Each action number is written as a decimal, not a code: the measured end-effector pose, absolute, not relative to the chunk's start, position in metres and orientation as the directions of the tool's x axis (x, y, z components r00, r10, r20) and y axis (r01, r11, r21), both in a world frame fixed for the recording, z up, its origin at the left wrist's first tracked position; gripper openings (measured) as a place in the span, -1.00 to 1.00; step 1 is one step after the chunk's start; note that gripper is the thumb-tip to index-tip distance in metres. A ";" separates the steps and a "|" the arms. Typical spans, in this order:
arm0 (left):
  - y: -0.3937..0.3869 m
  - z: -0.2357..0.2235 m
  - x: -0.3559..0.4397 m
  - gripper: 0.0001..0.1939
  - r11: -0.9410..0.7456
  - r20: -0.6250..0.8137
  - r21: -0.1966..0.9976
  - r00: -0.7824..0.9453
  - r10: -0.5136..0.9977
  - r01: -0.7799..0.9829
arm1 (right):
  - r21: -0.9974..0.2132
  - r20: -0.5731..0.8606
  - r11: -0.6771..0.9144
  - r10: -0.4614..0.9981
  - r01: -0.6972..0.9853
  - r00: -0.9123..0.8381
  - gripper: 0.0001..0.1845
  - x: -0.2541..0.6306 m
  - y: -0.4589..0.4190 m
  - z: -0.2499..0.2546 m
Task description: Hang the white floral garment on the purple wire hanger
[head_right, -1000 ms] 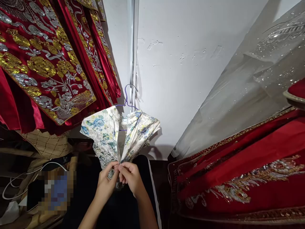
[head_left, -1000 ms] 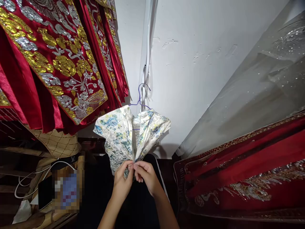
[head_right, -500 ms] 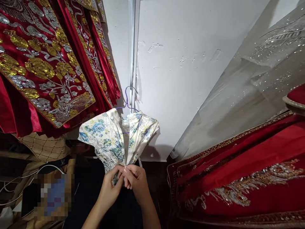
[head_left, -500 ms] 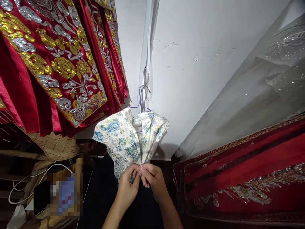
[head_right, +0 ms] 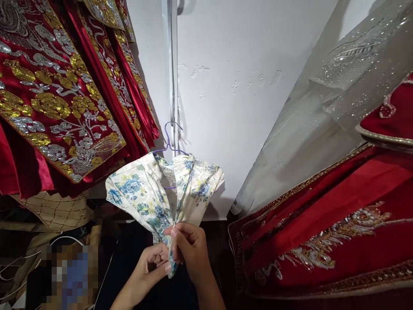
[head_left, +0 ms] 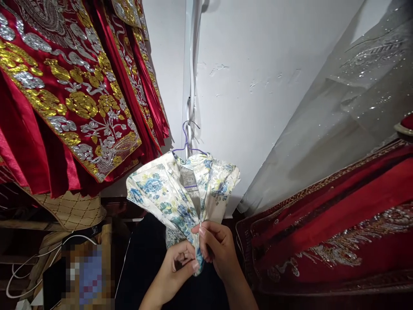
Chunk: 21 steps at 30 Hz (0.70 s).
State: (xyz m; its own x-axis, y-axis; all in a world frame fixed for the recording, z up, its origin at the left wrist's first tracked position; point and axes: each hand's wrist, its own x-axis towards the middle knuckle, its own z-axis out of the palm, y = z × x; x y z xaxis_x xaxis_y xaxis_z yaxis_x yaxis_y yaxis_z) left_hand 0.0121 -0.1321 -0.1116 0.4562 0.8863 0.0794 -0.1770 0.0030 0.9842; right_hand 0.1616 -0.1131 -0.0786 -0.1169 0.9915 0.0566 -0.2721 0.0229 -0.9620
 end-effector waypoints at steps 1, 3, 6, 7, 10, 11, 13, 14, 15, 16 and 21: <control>-0.133 -0.112 0.010 -0.72 0.029 0.072 0.979 0.475 0.877 -0.203 | -0.964 0.064 0.028 0.990 -0.265 -0.128 -0.67 0.159 -0.114 -0.075; -0.133 -0.113 0.006 -0.70 0.047 0.058 0.979 0.487 0.871 -0.200 | -0.966 0.080 0.047 0.990 -0.255 -0.118 -0.67 0.154 -0.111 -0.066; -0.134 -0.112 0.002 -0.69 0.034 0.018 0.994 0.466 0.885 -0.104 | -0.955 0.115 0.104 0.993 -0.278 -0.022 -0.67 0.148 -0.095 -0.048; -0.134 -0.111 0.000 -0.69 0.030 0.004 0.997 0.459 0.889 -0.068 | -0.949 0.124 0.122 0.992 -0.291 0.012 -0.67 0.146 -0.087 -0.040; -0.138 -0.104 -0.006 -0.72 0.014 -0.026 0.999 0.455 0.890 0.029 | -0.934 0.136 0.147 0.989 -0.325 0.056 -0.70 0.144 -0.063 -0.014; -0.139 -0.100 -0.008 -0.73 0.007 -0.031 0.999 0.459 0.888 0.054 | -0.930 0.137 0.149 0.989 -0.335 0.061 -0.71 0.143 -0.057 -0.005; -0.141 -0.094 -0.012 -0.74 0.001 -0.039 0.997 0.466 0.884 0.083 | -0.920 0.150 0.163 0.987 -0.355 0.064 -0.73 0.143 -0.047 0.009; -0.142 -0.092 -0.013 -0.74 0.002 -0.045 0.996 0.473 0.880 0.092 | -0.912 0.166 0.180 0.984 -0.369 0.071 -0.74 0.142 -0.044 0.015; -0.143 -0.091 -0.013 -0.75 0.003 -0.053 0.995 0.483 0.874 0.102 | -0.900 0.188 0.205 0.979 -0.385 0.081 -0.74 0.142 -0.042 0.019; -0.144 -0.090 -0.014 -0.75 0.005 -0.061 0.993 0.494 0.867 0.115 | -0.887 0.211 0.230 0.973 -0.401 0.091 -0.74 0.141 -0.041 0.024; -0.148 -0.097 -0.008 -0.73 0.025 -0.086 0.992 0.511 0.855 0.126 | -0.874 0.260 0.270 0.962 -0.404 0.081 -0.75 0.139 -0.044 0.038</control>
